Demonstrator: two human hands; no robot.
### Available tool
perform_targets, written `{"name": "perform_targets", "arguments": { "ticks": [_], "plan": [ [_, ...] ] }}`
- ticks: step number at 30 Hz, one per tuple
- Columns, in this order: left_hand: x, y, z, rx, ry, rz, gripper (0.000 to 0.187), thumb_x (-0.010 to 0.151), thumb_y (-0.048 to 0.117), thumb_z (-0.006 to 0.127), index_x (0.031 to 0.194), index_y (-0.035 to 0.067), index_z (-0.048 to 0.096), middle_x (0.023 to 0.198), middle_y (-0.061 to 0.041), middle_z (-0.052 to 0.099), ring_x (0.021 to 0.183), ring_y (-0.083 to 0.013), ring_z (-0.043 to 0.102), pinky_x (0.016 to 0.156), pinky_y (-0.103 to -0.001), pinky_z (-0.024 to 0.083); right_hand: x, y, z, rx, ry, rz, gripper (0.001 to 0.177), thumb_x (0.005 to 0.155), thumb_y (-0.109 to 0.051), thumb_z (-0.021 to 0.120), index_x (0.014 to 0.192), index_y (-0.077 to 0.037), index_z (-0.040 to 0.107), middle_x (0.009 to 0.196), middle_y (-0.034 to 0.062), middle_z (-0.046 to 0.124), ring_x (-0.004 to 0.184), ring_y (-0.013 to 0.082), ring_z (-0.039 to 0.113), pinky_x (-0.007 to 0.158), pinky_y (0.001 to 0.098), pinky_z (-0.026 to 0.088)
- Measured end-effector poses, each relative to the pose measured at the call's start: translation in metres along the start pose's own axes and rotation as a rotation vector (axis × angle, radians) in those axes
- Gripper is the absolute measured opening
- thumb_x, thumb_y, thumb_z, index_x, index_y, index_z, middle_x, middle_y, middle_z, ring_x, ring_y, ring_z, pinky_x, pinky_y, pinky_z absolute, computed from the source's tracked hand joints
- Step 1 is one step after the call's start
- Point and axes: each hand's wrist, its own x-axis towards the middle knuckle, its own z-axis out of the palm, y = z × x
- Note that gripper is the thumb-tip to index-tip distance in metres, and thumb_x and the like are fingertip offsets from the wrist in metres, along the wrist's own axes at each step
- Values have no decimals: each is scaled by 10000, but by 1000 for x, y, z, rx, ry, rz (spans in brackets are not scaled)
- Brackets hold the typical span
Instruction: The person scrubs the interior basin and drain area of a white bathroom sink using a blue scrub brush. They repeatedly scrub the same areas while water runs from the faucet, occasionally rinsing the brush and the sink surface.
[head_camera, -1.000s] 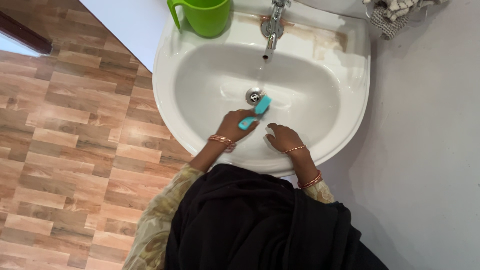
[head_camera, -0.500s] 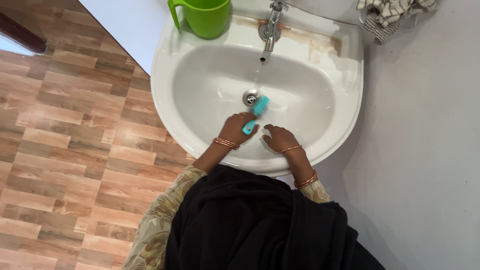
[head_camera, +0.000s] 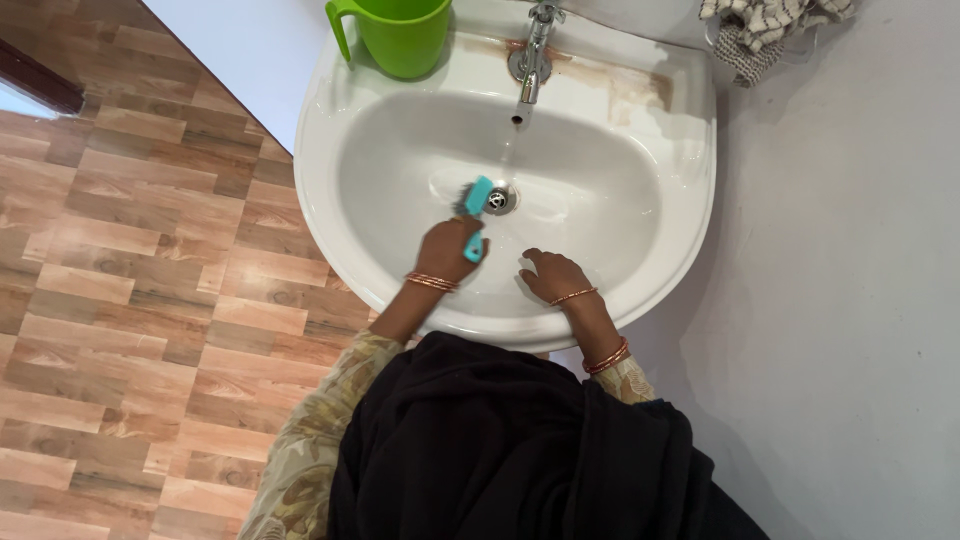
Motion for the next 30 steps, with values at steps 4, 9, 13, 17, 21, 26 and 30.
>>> {"name": "perform_targets", "arguments": {
  "ticks": [4, 9, 13, 17, 21, 26, 30],
  "plan": [
    [-7, -5, -20, -154, -24, 11, 316, 868, 348, 707, 1068, 113, 771, 998, -153, 758, 835, -337, 730, 763, -447, 580, 0, -1, 0, 4, 9, -2, 478, 949, -366, 599, 1360, -122, 595, 1175, 181, 717, 1103, 374, 673, 961, 477, 527],
    [-6, 24, 6, -198, -49, 122, 335, 875, 349, 719, 1068, 77, 754, 963, -166, 757, 832, -350, 720, 756, -457, 575, -1, -2, -1, -1, 16, -25, 474, 948, -369, 599, 1351, -119, 593, 1180, 176, 711, 1098, 376, 669, 949, 488, 522],
    [-2, 8, -6, -52, 7, -23, 320, 876, 333, 709, 1083, 94, 760, 981, -168, 746, 834, -350, 720, 751, -459, 576, 0, -3, -4, 0, -11, 11, 473, 955, -364, 595, 1366, -128, 592, 1171, 183, 719, 1101, 372, 673, 966, 478, 524],
    [-11, 10, -9, -211, -14, 92, 302, 849, 333, 725, 1041, 105, 768, 1004, -156, 758, 820, -349, 720, 748, -454, 577, 0, 0, 0, 8, 32, -34, 468, 950, -366, 608, 1345, -116, 600, 1180, 182, 714, 1102, 379, 669, 955, 484, 524],
    [-12, 28, 15, -208, -38, 140, 300, 886, 329, 714, 1057, 84, 744, 961, -151, 753, 838, -343, 721, 771, -452, 581, 0, 0, 0, 5, 10, -21, 480, 941, -352, 609, 1359, -115, 592, 1176, 183, 716, 1095, 381, 675, 948, 489, 526],
    [-10, -4, -1, -15, 103, -46, 316, 866, 307, 716, 1087, 84, 745, 965, -158, 742, 842, -355, 716, 755, -465, 575, -2, -5, -4, -10, -6, 19, 477, 953, -364, 602, 1363, -120, 592, 1177, 180, 722, 1107, 369, 677, 967, 475, 529],
    [-18, 2, -8, -208, 61, 80, 320, 839, 318, 733, 1062, 89, 753, 1019, -153, 756, 836, -347, 726, 763, -448, 587, -1, -1, -3, 13, 13, 2, 548, 960, -361, 604, 1451, -132, 523, 1309, 221, 658, 1206, 382, 639, 1027, 482, 519]
  ]
}}
